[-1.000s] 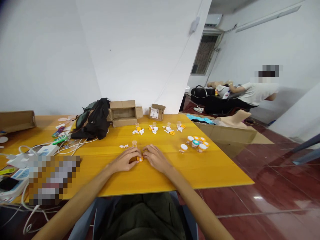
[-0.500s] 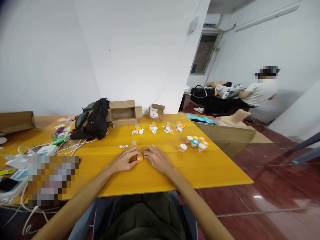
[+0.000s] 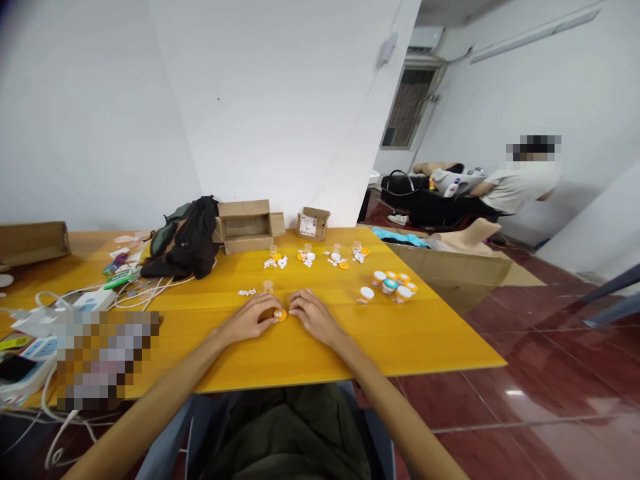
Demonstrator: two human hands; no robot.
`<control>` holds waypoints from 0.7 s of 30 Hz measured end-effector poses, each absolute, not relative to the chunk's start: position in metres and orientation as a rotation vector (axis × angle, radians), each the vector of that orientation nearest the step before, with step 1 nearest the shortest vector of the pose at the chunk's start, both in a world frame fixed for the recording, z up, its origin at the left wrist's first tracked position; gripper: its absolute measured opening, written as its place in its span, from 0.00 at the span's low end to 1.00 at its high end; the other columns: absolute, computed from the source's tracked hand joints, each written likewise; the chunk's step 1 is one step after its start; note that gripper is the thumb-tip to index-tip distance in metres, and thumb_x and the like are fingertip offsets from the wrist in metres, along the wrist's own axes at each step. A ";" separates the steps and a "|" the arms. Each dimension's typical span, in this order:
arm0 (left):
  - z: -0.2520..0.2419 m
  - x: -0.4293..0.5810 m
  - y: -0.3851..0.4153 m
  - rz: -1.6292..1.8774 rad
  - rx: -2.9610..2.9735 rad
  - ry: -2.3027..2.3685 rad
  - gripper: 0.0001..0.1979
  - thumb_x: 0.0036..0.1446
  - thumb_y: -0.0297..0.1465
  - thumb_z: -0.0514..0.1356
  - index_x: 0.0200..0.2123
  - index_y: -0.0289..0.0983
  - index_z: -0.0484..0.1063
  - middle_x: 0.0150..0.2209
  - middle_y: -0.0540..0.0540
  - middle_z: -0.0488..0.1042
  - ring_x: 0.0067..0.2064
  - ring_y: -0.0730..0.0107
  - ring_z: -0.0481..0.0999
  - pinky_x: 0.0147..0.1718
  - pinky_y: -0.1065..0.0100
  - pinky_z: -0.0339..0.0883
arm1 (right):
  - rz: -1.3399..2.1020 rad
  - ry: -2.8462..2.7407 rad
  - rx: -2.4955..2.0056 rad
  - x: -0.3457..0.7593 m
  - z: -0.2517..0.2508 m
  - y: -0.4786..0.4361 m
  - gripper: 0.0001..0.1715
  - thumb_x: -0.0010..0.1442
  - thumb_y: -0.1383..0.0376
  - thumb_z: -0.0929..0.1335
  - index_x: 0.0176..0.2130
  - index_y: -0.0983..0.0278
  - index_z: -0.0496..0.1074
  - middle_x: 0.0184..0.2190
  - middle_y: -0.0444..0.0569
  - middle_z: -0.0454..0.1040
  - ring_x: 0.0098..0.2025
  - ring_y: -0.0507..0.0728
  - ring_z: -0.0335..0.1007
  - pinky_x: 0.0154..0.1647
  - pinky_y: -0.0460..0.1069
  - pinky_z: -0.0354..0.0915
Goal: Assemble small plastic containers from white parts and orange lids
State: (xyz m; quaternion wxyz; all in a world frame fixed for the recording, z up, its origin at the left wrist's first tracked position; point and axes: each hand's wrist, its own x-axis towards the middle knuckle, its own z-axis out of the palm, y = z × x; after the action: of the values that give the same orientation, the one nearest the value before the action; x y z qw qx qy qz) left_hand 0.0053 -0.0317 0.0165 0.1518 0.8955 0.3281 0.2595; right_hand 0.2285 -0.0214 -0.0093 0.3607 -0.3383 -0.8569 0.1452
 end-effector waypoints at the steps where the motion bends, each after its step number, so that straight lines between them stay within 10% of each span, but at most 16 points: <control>1: 0.017 0.005 -0.032 0.746 2.561 0.944 0.07 0.61 0.28 0.56 0.41 0.41 0.72 0.42 0.45 0.76 0.46 0.61 0.73 0.50 0.61 0.66 | 0.413 -2.180 -0.883 0.228 -0.010 -0.021 0.10 0.66 0.66 0.64 0.34 0.60 0.72 0.40 0.50 0.74 0.44 0.58 0.71 0.48 0.55 0.67; 21: 0.018 0.006 -0.030 0.734 2.501 0.921 0.03 0.60 0.28 0.58 0.37 0.40 0.70 0.40 0.46 0.75 0.44 0.62 0.72 0.48 0.62 0.65 | 0.356 -2.294 -0.776 0.215 -0.003 -0.023 0.11 0.66 0.70 0.62 0.35 0.59 0.72 0.40 0.50 0.73 0.45 0.58 0.69 0.47 0.54 0.67</control>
State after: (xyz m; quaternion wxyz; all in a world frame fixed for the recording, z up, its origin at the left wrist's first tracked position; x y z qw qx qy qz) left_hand 0.0059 -0.0301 0.0181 0.1874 0.8887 0.3271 0.2609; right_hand 0.2150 -0.0227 -0.0028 0.3402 -0.2980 -0.8813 0.1368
